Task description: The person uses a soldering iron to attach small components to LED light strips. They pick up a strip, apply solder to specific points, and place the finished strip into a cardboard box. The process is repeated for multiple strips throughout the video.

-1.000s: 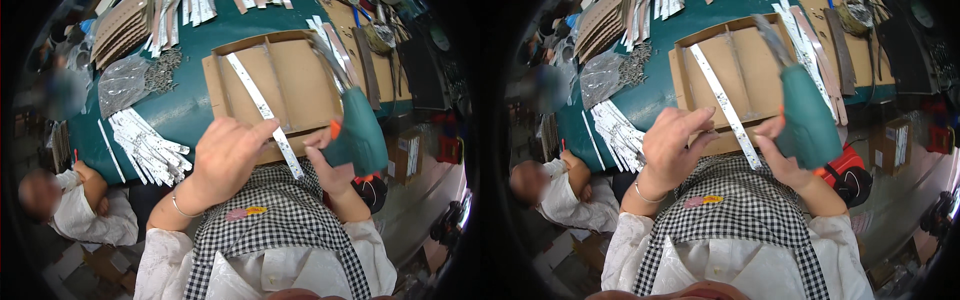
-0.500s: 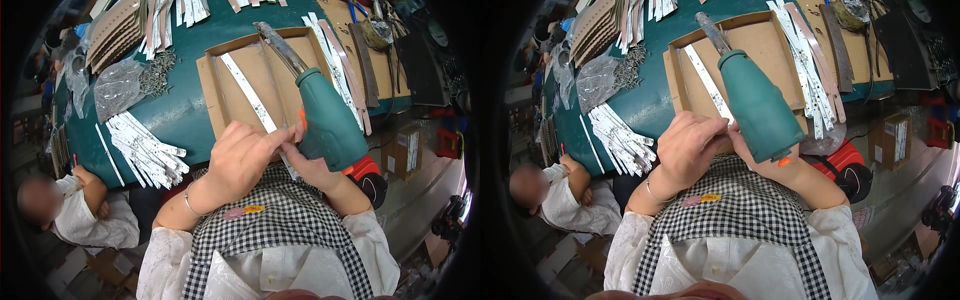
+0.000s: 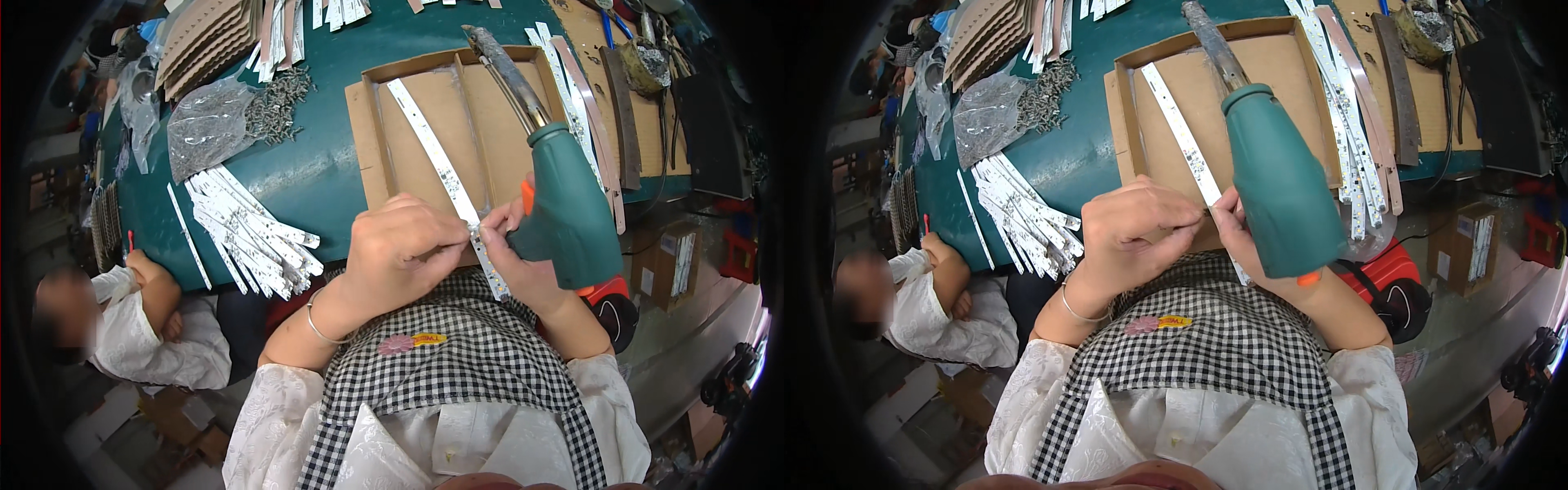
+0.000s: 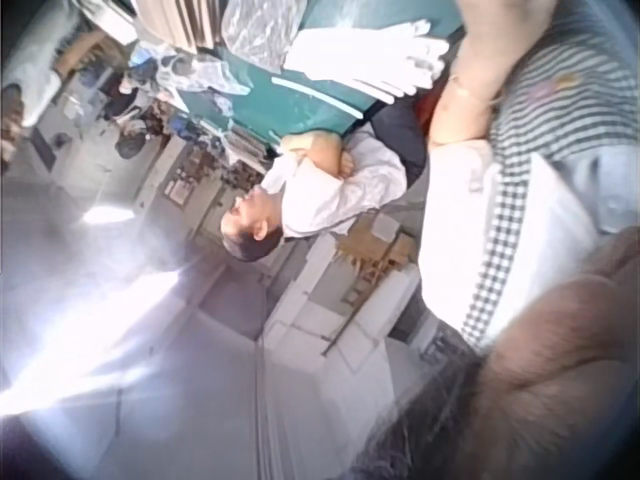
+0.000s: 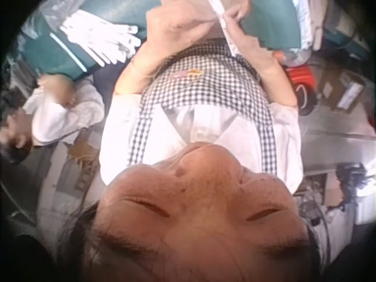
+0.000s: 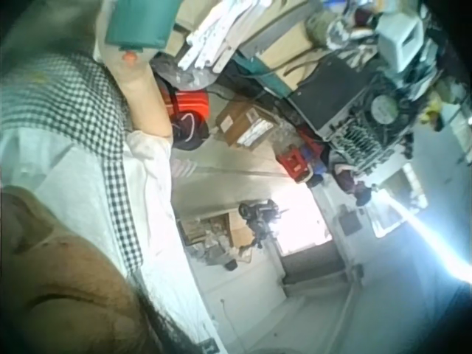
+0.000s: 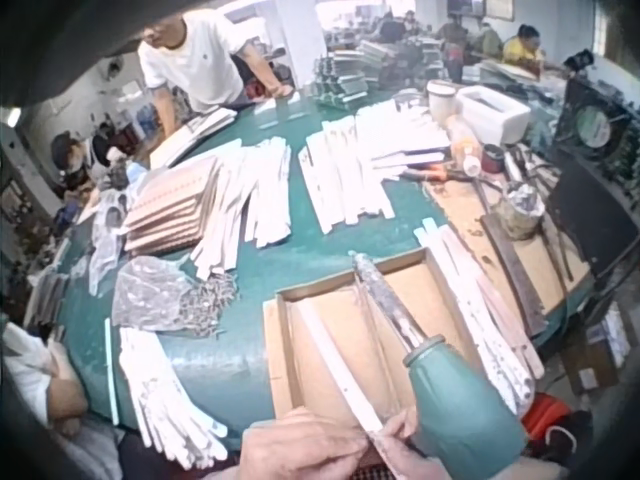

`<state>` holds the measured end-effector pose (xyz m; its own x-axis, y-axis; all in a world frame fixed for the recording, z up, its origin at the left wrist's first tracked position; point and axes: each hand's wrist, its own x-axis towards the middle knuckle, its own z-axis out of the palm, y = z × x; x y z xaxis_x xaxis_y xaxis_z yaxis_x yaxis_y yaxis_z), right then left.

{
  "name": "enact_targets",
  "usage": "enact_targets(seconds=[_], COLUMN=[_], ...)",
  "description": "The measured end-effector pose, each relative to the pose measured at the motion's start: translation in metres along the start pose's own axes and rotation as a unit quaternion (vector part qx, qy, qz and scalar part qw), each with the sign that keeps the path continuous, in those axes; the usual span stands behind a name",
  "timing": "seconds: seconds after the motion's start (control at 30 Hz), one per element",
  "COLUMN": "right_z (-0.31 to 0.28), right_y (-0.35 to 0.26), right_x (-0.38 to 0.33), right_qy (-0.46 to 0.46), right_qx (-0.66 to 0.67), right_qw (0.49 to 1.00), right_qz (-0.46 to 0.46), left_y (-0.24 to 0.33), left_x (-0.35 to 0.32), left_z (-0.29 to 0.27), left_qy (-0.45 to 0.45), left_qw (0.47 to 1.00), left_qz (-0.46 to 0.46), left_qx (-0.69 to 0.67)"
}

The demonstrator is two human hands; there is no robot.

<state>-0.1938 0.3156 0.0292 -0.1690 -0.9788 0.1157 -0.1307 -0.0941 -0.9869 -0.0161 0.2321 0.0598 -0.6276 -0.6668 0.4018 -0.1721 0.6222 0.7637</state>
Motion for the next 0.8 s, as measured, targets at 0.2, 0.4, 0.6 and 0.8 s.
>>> enact_targets(seconds=[0.2, 0.4, 0.6, 0.8], right_z=[-0.022, -0.036, -0.040, -0.034], right_y=[0.012, 0.015, 0.010, 0.013], right_x=[-0.012, -0.036, -0.044, -0.049], right_qy=[-0.046, -0.072, -0.107, -0.098], right_qx=[-0.061, -0.104, -0.165, -0.157], right_qw=[0.996, 0.992, 0.980, 0.982], right_qz=[-0.043, -0.023, -0.030, 0.034], left_y=[-0.031, -0.046, -0.049, -0.051], left_x=[0.006, 0.010, 0.008, 0.007], left_z=[-0.007, 0.000, 0.003, 0.005], left_qy=[0.044, 0.042, 0.048, 0.043], left_qw=[0.976, 0.972, 0.971, 0.973], left_qz=[0.011, -0.020, -0.049, -0.071], left_qx=[0.212, 0.228, 0.227, 0.215])
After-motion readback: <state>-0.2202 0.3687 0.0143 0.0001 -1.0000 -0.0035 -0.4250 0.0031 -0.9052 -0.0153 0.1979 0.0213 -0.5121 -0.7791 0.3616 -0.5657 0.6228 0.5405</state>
